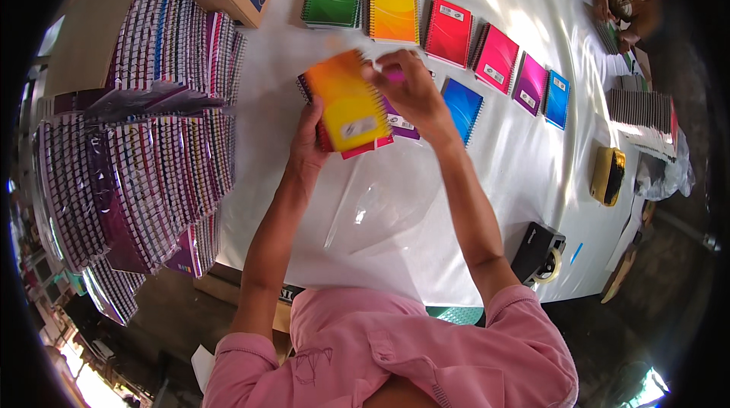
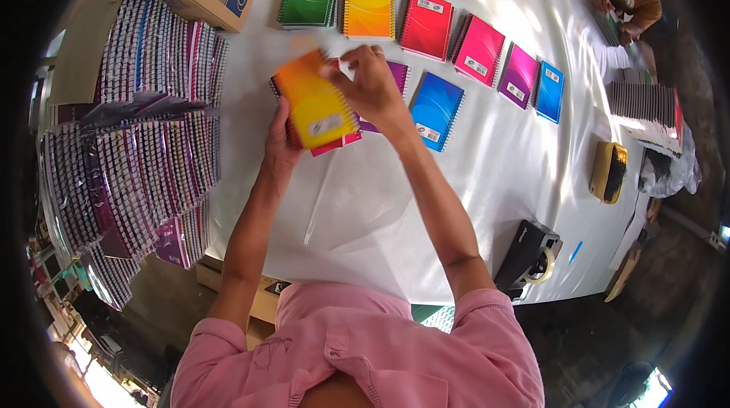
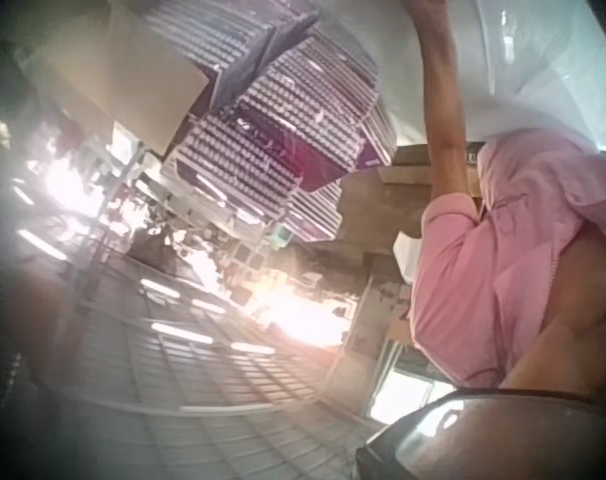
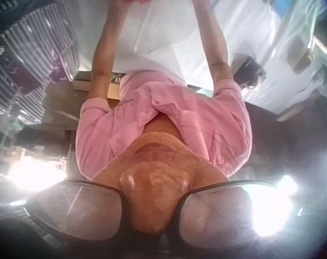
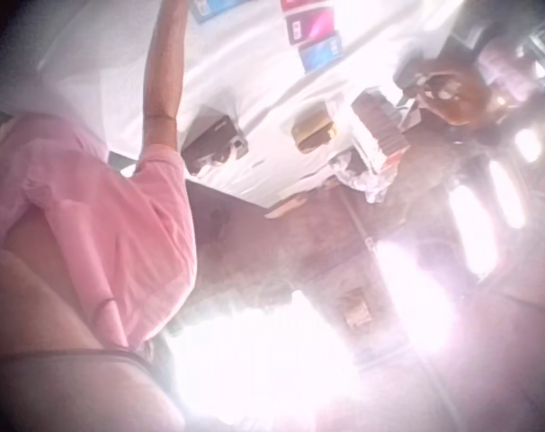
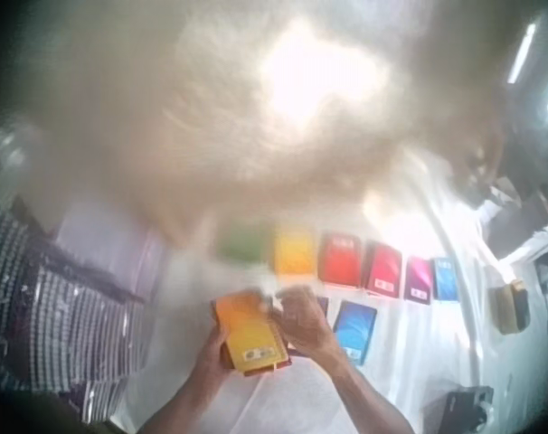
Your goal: The person gathers small spiral-bound notebooks of various colors from a table and places them into clear plastic bags. They then use a tape dispenser to seal the bags, repeating this process for multiple sets of notebooks.
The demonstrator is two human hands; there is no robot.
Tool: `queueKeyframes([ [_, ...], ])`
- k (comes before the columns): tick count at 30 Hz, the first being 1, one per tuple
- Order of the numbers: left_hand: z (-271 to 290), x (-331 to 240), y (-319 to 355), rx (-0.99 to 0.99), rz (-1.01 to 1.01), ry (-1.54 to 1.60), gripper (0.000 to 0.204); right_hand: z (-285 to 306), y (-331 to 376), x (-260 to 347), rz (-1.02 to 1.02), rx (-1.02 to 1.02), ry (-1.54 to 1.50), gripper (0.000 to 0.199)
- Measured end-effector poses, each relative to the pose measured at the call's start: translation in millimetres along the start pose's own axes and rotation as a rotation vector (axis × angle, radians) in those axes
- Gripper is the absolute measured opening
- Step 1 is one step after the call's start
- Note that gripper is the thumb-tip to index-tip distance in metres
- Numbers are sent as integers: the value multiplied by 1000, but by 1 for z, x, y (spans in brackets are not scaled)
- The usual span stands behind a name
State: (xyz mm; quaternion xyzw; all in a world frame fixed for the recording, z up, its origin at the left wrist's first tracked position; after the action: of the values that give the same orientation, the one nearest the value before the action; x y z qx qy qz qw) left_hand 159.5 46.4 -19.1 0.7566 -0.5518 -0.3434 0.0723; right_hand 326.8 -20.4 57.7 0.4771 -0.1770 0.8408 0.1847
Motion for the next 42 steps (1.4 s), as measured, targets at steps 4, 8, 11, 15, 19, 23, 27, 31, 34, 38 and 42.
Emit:
queueKeyframes([
  [4, 0, -11, 3, -4, -8, -47, 52, -33, -89, -38, -3, -259, 373, 50],
  [8, 1, -17, -5, 11, -40, -108, 60, -55, -142, -70, -49, -482, 747, 44],
  [11, 17, -18, -1, -3, -41, -84, 70, -35, -141, -64, -108, -425, 428, 34],
  [15, 14, -22, 1, 45, 5, 116, 80, 17, -74, -21, -167, -161, -428, 26],
  [19, 47, -19, -12, 511, 114, 378, 68, -6, -21, 27, -42, 144, 96, 12],
  [23, 24, -28, 6, 5, 1, 153, 48, -29, -96, 12, 601, 65, 648, 34],
  [27, 24, -32, 8, 78, -45, 58, 48, -46, -178, -31, 198, 125, 862, 47],
  [31, 31, -29, 11, 5, -64, 39, 48, -50, -179, -49, -155, 55, 663, 66],
  [34, 23, -23, -2, 41, -24, 23, 52, -29, -180, -86, -32, -215, 501, 58],
  [38, 35, -24, 0, 40, -51, 57, 60, 0, -125, -3, -147, -372, -553, 46],
  [42, 29, -19, -11, 218, -29, 59, 63, -1, -43, -1, -12, -72, -396, 35],
])
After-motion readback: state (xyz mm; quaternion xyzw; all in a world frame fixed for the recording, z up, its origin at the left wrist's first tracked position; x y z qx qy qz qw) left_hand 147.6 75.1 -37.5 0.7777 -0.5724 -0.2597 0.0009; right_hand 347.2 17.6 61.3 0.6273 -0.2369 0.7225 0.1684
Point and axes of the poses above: each hand's wrist, its own y-axis away from the middle knuckle, its own z-axis out of the back of the hand, x = y × z, the point moved 2 cm from there along -y, towards the middle knuckle, and after that the axes turned 10 degrees about z, right-handed, at the moved point
